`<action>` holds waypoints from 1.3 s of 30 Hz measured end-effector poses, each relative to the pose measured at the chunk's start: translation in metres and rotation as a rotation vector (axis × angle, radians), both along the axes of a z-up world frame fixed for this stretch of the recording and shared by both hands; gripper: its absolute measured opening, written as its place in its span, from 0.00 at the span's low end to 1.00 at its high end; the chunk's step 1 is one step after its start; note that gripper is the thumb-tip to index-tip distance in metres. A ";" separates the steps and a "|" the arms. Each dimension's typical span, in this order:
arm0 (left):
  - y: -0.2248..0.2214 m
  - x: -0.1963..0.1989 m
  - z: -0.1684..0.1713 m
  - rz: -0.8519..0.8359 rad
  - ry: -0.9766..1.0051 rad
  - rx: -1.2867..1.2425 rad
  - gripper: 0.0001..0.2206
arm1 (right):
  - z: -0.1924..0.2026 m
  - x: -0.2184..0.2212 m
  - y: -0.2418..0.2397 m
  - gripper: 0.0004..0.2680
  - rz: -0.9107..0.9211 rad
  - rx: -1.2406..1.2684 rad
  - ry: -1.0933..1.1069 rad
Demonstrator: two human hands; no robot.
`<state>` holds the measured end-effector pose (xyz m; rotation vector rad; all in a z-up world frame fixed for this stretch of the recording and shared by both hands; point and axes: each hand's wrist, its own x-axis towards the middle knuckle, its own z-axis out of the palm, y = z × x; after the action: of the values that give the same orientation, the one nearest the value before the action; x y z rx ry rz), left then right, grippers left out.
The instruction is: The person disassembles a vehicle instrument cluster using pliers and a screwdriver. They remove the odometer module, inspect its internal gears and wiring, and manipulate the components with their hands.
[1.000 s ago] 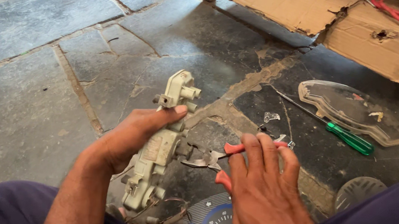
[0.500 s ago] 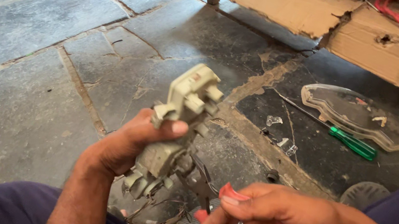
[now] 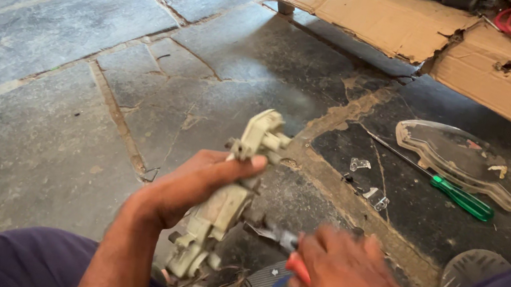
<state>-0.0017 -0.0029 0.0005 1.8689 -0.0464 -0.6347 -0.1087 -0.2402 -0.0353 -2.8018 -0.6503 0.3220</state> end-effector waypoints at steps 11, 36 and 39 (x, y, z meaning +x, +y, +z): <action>-0.006 -0.002 0.012 0.220 -0.029 -0.096 0.25 | -0.004 0.014 0.004 0.14 -0.133 0.132 -0.068; -0.025 0.032 -0.019 0.370 -0.149 -0.103 0.27 | -0.055 0.120 0.008 0.23 -0.474 1.091 0.504; -0.030 0.034 -0.020 0.283 -0.163 -0.056 0.27 | -0.049 0.116 0.007 0.24 -0.507 1.234 0.796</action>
<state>0.0326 -0.0332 -0.0197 1.8261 0.0922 -0.2838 0.0075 -0.2329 -0.0839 -1.3827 0.0960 0.5983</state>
